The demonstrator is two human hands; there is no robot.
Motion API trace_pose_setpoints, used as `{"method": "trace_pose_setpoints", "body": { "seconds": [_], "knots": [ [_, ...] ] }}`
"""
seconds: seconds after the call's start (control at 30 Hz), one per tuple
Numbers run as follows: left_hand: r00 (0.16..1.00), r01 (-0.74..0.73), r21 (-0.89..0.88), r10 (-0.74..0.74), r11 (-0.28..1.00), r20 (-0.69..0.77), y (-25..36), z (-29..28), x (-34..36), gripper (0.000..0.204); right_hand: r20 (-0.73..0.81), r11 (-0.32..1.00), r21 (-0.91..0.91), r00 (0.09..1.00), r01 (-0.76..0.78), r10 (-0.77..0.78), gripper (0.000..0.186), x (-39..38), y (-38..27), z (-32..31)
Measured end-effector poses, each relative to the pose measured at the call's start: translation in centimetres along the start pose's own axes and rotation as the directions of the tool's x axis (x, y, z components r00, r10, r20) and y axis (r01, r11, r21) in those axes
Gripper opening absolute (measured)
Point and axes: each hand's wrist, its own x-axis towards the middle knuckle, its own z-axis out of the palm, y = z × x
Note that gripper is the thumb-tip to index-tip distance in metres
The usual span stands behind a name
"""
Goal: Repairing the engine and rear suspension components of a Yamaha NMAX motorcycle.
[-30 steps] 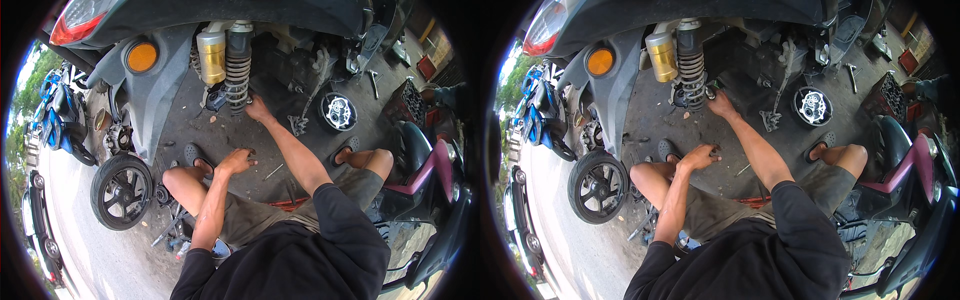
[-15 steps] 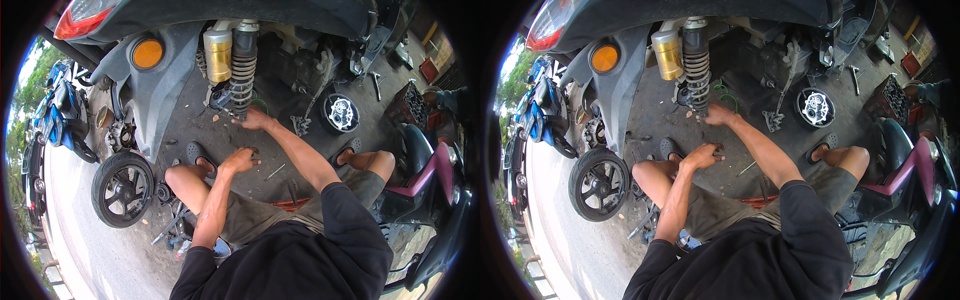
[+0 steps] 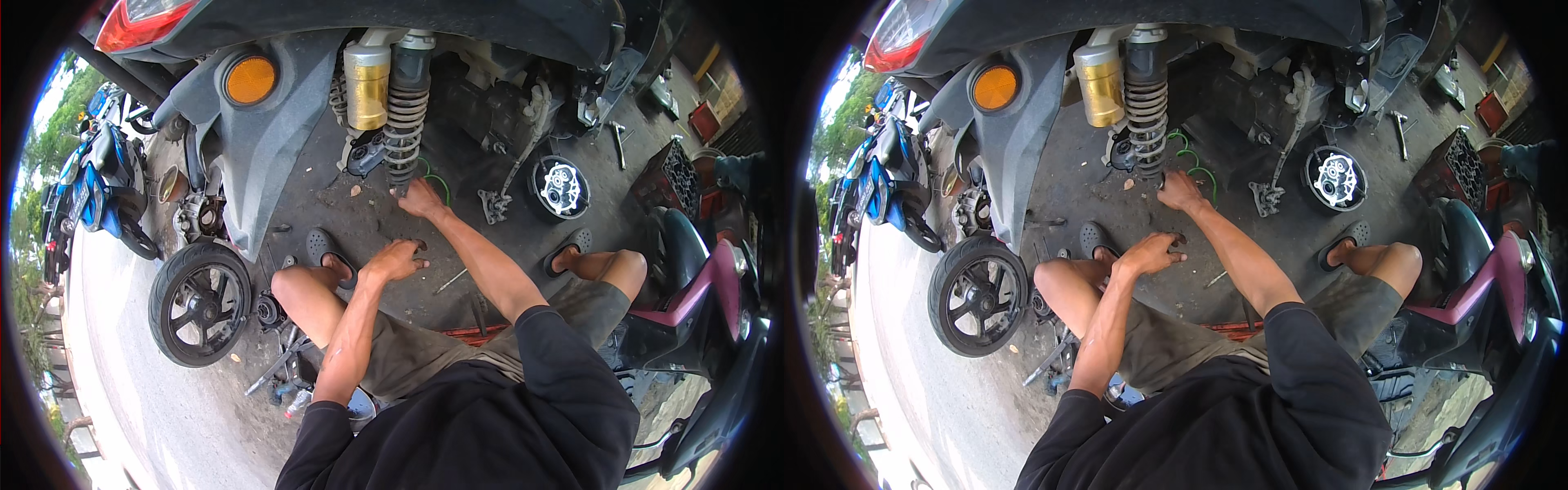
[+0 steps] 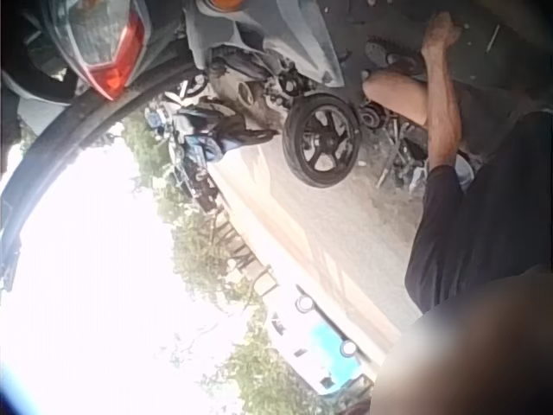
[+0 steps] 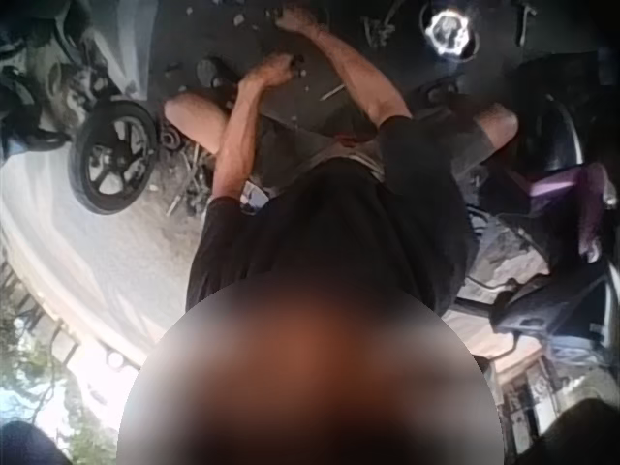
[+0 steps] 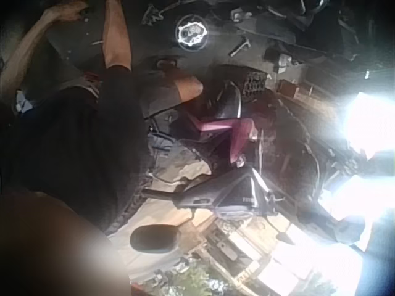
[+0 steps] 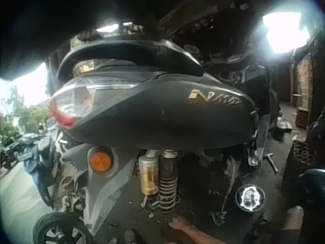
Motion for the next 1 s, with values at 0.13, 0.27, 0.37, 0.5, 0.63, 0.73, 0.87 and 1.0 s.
{"method": "trace_pose_setpoints", "body": {
  "seconds": [0.13, 0.27, 0.37, 0.5, 0.63, 0.73, 0.87, 1.0],
  "knots": [
    [1.000, -0.012, 0.010, 0.012, 1.000, 0.000, 0.0, 0.2, 0.3, 0.045, 0.059, 0.984, 0.000, 0.983, 0.177, -0.176, 0.037, 0.1, 1.3, 0.8],
    [1.000, -0.017, -0.004, 0.017, 1.000, -0.017, -1.0, 0.6, 0.0, 0.045, 0.112, 0.990, 0.142, 0.994, -0.005, -0.011, 0.044, -0.5, -0.3, -0.8],
    [0.999, -0.036, 0.040, 0.036, 0.999, 0.002, -0.7, 0.5, 0.3, 0.046, 0.079, 0.985, 0.160, 0.994, 0.059, -0.073, 0.045, -0.4, 0.0, -0.6],
    [1.000, -0.025, 0.022, 0.026, 0.999, -0.005, -0.2, 0.2, 0.1, 0.046, -0.021, 0.963, 0.268, 0.999, -0.025, 0.031, 0.046, -0.1, -0.1, -0.5],
    [1.000, -0.030, 0.009, 0.030, 1.000, -0.007, -0.7, 0.6, 0.3, 0.046, 0.011, 0.849, 0.448, 0.952, -0.279, 0.307, 0.045, 0.4, 0.0, -1.2],
    [0.999, -0.030, -0.001, 0.030, 1.000, -0.015, -1.1, 0.8, 0.4, 0.046, 0.194, 0.765, 0.525, 0.928, -0.373, 0.319, 0.043, 0.0, -1.1, -0.9],
    [1.000, -0.008, -0.025, 0.008, 1.000, -0.012, -0.7, 0.3, -0.1, 0.045, -0.121, 0.831, 0.521, 0.946, -0.197, 0.300, 0.043, 0.4, -0.1, 0.3],
    [1.000, 0.000, -0.070, 0.001, 0.998, 0.021, 0.2, 0.1, 0.4, 0.046, -0.311, 0.710, 0.673, 0.791, -0.208, 0.527, 0.049, 1.5, 5.2, -0.3]
  ]
}}
